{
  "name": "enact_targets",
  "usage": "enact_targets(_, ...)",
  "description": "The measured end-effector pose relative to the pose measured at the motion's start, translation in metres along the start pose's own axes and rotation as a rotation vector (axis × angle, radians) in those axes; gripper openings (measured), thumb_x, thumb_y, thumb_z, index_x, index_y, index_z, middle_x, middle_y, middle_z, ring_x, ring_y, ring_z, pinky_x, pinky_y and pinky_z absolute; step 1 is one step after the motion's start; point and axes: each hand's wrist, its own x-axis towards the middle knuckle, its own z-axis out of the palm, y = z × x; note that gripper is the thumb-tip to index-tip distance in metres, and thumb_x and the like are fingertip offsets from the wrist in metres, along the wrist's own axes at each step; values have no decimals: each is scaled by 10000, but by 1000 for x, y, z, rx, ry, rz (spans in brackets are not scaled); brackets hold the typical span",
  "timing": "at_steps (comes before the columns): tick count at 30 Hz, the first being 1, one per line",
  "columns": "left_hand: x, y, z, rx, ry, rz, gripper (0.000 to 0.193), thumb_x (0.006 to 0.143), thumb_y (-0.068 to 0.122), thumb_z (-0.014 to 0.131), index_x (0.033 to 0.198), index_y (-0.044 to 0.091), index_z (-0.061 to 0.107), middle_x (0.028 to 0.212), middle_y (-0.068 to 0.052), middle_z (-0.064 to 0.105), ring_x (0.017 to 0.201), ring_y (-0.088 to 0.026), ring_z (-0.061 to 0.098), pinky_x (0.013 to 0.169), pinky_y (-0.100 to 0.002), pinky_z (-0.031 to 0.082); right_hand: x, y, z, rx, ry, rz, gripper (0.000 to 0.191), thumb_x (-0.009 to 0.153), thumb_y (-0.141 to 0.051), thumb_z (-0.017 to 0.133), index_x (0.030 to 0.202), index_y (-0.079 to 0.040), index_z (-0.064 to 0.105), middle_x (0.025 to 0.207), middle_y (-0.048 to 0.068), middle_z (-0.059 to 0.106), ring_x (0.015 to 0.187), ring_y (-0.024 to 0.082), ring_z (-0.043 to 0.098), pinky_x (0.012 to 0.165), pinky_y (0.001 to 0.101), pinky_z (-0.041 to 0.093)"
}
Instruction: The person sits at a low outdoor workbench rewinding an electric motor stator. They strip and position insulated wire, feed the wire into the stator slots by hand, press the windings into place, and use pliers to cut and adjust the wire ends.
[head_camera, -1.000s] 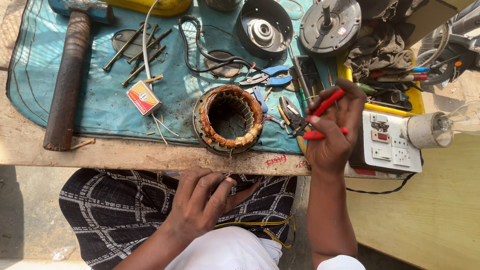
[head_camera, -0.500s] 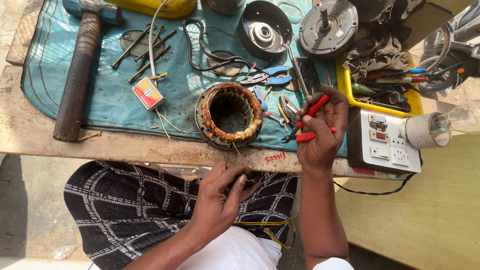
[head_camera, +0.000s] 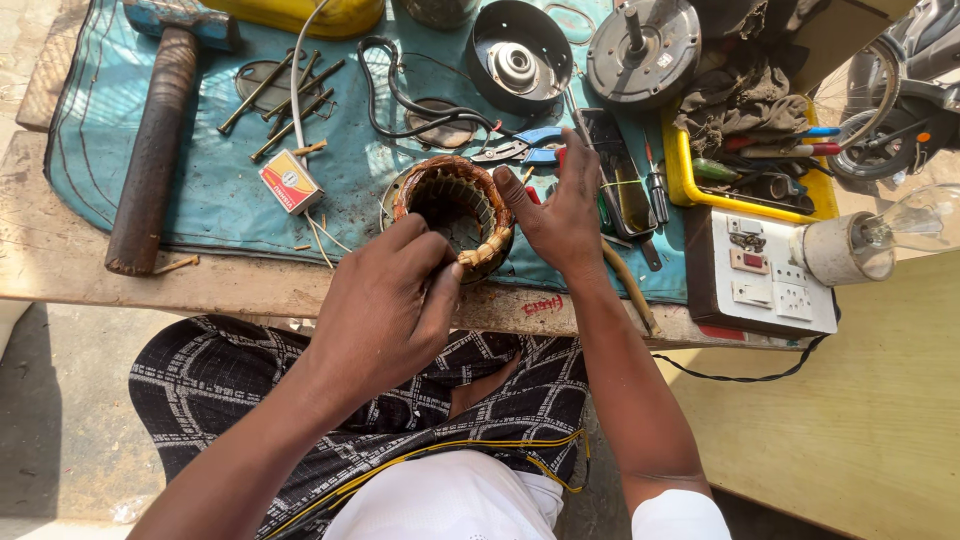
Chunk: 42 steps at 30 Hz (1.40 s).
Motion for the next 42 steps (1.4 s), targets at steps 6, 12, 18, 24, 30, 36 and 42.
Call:
enact_targets(6,39,-7,-2,-36,-112,-73,246,823,208,630,751,-23,669,754,-191,658,680,-382,657,644,-492,513,-18,-21,-14,49,179,-118,516,1085,-433,629,1378,-15,554,1342,198,564,1292,339,548,1126,458,434)
enact_targets(12,60,-15,9,18,-171,-91,319,821,292,625,711,-3,674,641,-202,627,632,-414,623,630,-502,504,-72,-67,-23,131,252,-671,382,914,-17,774,1189,-4,509,1193,211,653,1143,365,694,984,474,602)
enact_targets(18,65,-22,13,-12,-215,-185,327,808,313,621,705,8,676,649,-190,645,622,-390,648,639,-477,527,-75,-84,-15,9,223,-779,591,897,-16,827,1275,-20,372,1190,206,658,1122,377,708,961,504,604)
enact_targets(24,64,-25,15,2,-174,-146,315,801,317,634,719,19,695,665,-189,649,654,-401,643,650,-488,522,-76,-83,-17,-67,217,-798,598,892,-30,833,1263,-13,364,1138,218,672,1091,379,719,937,491,608)
enact_targets(30,52,-24,10,-107,-124,-44,378,949,331,617,782,5,713,693,-211,659,675,-422,632,648,-507,501,-78,-85,-4,-153,340,-832,609,900,-124,847,1244,-14,356,1124,215,650,1080,385,716,934,490,617)
enact_targets(36,28,-31,-3,-167,12,79,263,994,170,603,863,-43,684,829,-219,660,780,-411,638,719,-506,481,-76,-84,5,-193,412,-853,540,898,-93,789,1220,-4,364,1052,196,676,1014,379,735,886,471,623)
enact_targets(42,5,-33,-4,-158,124,132,96,981,90,645,996,-5,654,945,-164,652,862,-363,648,737,-476,503,-66,-74,-6,-90,362,-822,507,899,82,685,1278,-7,361,1020,184,713,928,331,767,806,422,637)
